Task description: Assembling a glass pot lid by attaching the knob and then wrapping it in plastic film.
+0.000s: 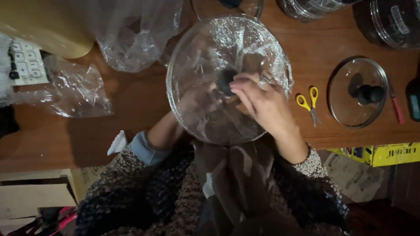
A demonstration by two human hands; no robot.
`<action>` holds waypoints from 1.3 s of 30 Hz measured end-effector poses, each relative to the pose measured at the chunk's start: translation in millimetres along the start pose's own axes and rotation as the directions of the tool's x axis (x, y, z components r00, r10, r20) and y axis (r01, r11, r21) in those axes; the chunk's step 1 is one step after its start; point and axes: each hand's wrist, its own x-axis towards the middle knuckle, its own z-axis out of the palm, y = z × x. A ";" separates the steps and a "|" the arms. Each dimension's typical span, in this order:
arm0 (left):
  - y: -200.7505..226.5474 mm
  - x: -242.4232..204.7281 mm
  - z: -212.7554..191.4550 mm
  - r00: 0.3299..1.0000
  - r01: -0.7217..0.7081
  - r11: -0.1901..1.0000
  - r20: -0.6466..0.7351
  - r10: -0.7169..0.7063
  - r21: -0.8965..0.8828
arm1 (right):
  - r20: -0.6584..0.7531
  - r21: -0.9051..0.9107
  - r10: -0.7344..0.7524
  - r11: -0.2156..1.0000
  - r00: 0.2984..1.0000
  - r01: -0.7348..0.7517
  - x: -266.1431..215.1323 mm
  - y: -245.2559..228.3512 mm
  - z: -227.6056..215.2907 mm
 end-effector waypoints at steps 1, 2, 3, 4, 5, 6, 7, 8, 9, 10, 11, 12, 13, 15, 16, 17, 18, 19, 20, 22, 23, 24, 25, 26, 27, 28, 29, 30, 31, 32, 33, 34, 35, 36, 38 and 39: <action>-25.6 -4.2 -7.4 0.983 0.145 0.908 -0.051 -0.179 -0.392 | 0.011 -0.070 -0.010 0.998 1.000 0.011 9.3 -10.1 -4.5; -51.6 -9.3 -13.9 0.934 0.229 0.649 -0.025 -0.356 -0.725 | 0.025 -0.136 -0.020 0.990 0.999 0.023 18.2 -20.4 -9.0; -26.7 -4.2 -9.0 0.935 0.221 0.649 -0.031 -0.353 -0.728 | 0.031 -0.134 -0.026 0.990 0.999 0.030 15.0 -15.3 -5.7; -2.1 0.4 -4.0 0.982 0.165 0.942 -0.037 -0.183 -0.292 | 0.047 -0.093 -0.011 0.996 0.999 0.015 11.3 -10.2 -2.2; 22.3 5.1 1.0 0.999 0.021 0.976 0.044 -0.032 0.215 | 0.065 -0.052 0.004 0.999 0.998 -0.001 7.5 -4.9 1.1; 11.5 3.5 -0.9 0.999 0.022 0.977 0.040 -0.032 0.213 | 0.069 -0.050 0.003 0.999 0.998 0.001 11.5 -10.9 -3.8; 0.6 2.1 -2.4 0.998 0.055 0.996 0.026 -0.053 -0.070 | 0.078 -0.055 -0.002 0.998 0.997 0.007 15.4 -16.5 -9.2; -10.0 1.8 -4.3 0.997 0.079 0.935 0.021 -0.077 -0.345 | 0.083 -0.060 -0.007 0.998 0.997 0.012 19.4 -21.9 -14.8; 2.2 4.3 -0.4 0.997 0.079 0.935 0.020 -0.077 -0.345 | 0.084 -0.059 -0.007 0.998 0.996 0.012 16.8 -19.0 -12.7; 14.5 7.3 3.2 0.971 0.192 0.814 -0.013 -0.238 -0.548 | 0.106 -0.039 0.041 0.999 0.993 -0.037 14.0 -16.3 -10.7; 26.7 10.6 7.2 0.918 0.269 0.636 -0.007 -0.397 -0.724 | 0.130 -0.020 0.089 0.996 0.987 -0.087 11.0 -13.3 -9.1; 27.2 8.9 8.4 0.917 0.273 0.636 -0.005 -0.399 -0.722 | 0.127 -0.019 0.092 0.996 0.988 -0.090 13.6 -17.7 -11.8; 27.7 7.4 9.7 0.920 0.258 0.621 -0.008 -0.392 -0.740 | 0.094 -0.087 0.056 0.995 0.994 -0.048 16.2 -21.9 -14.7; 30.7 5.0 11.2 0.922 0.248 0.605 -0.009 -0.388 -0.757 | 0.062 -0.156 0.022 0.988 0.998 -0.012 16.1 -24.0 -18.0; 33.1 3.8 11.7 0.943 0.260 0.803 -0.037 -0.331 -0.536 | 0.043 -0.138 0.027 0.990 0.999 -0.020 13.1 -22.1 -18.4; 35.3 2.6 12.1 0.963 0.244 0.932 -0.045 -0.266 -0.269 | 0.024 -0.121 0.032 0.992 0.999 -0.029 10.2 -20.1 -18.7; 33.4 2.8 11.0 0.962 0.248 0.931 -0.044 -0.269 -0.270 | 0.024 -0.119 0.035 0.992 0.999 -0.032 7.6 -20.3 -28.3; 31.5 3.1 9.9 0.951 0.265 0.846 -0.021 -0.309 -0.463 | -0.032 -0.126 0.099 0.987 0.995 -0.102 4.9 -20.6 -37.9; 29.6 3.5 8.7 0.939 0.271 0.724 0.011 -0.343 -0.635 | -0.088 -0.129 0.161 0.977 0.983 -0.172 2.3 -21.0 -47.5; 26.6 -2.5 5.4 0.904 0.278 0.669 -0.048 -0.425 -0.689 | -0.181 -0.058 0.246 0.964 0.952 -0.260 -15.5 3.1 -53.5; 24.9 -4.8 4.2 0.858 0.272 0.614 -0.102 -0.503 -0.741 | -0.265 0.020 0.328 0.942 0.907 -0.335 -25.1 15.1 -57.2; 34.5 -5.8 5.0 0.857 0.280 0.609 -0.092 -0.507 -0.742 | -0.267 0.015 0.335 0.939 0.904 -0.343 -37.1 36.2 -51.1; 44.0 -6.6 6.0 0.970 0.178 0.968 -0.133 -0.203 -0.178 | -0.358 0.018 0.373 0.919 0.856 -0.393 -49.7 57.2 -45.4; 53.6 -6.5 6.7 0.996 -0.091 0.895 0.040 0.081 0.437 | -0.448 0.027 0.403 0.898 0.798 -0.438 -62.8 78.4 -40.3; 38.9 -9.4 3.0 0.996 -0.093 0.897 0.050 0.079 0.432 | -0.453 0.022 0.407 0.895 0.793 -0.447 -70.5 88.1 -32.5; 24.9 -11.6 -1.7 0.999 0.026 0.993 0.023 -0.023 -0.112 | -0.335 -0.053 0.494 0.840 0.802 -0.539 -77.6 97.9 -24.2; 10.8 -13.7 -6.3 0.990 0.138 0.772 0.057 -0.131 -0.620 | -0.214 -0.137 0.578 0.781 0.788 -0.610 -84.9 107.9 -16.0; 19.4 -11.1 -3.2 0.988 0.149 0.770 0.068 -0.137 -0.620 | -0.220 -0.137 0.585 0.774 0.780 -0.619 -81.1 102.5 -12.5; 27.6 -8.4 -0.1 0.959 0.195 0.679 -0.008 -0.285 -0.708 | -0.208 -0.149 0.507 0.829 0.836 -0.540 -77.1 97.3 -8.8; 35.7 -5.8 3.3 0.898 0.222 0.573 -0.063 -0.435 -0.789 | -0.194 -0.160 0.427 0.874 0.883 -0.458 -74.1 91.6 -5.4; 30.5 -8.0 -0.1 0.896 0.237 0.568 -0.050 -0.442 -0.788 | -0.200 -0.162 0.439 0.867 0.876 -0.471 -72.3 85.9 -13.5; 25.7 -9.4 -3.9 0.934 0.239 0.619 0.004 -0.356 -0.748 | -0.213 -0.196 0.414 0.869 0.885 -0.454 -69.0 80.9 -21.9; 21.2 -10.9 -8.3 0.961 0.233 0.669 0.064 -0.268 -0.706 | -0.225 -0.230 0.388 0.870 0.894 -0.436 -65.3 75.6 -30.0; 42.0 -6.1 -0.1 0.960 0.241 0.665 0.072 -0.271 -0.707 | -0.227 -0.233 0.395 0.865 0.890 -0.443 -69.7 72.8 -41.4; 84.9 0.9 14.3 0.984 -0.174 0.928 0.086 0.154 0.331 | -0.223 -0.324 0.395 0.832 0.891 -0.450 -75.8 66.4 -62.0; 69.9 -0.2 11.6 0.984 -0.174 0.928 0.086 0.154 0.331 | -0.222 -0.324 0.395 0.832 0.891 -0.450 -85.2 62.6 -70.0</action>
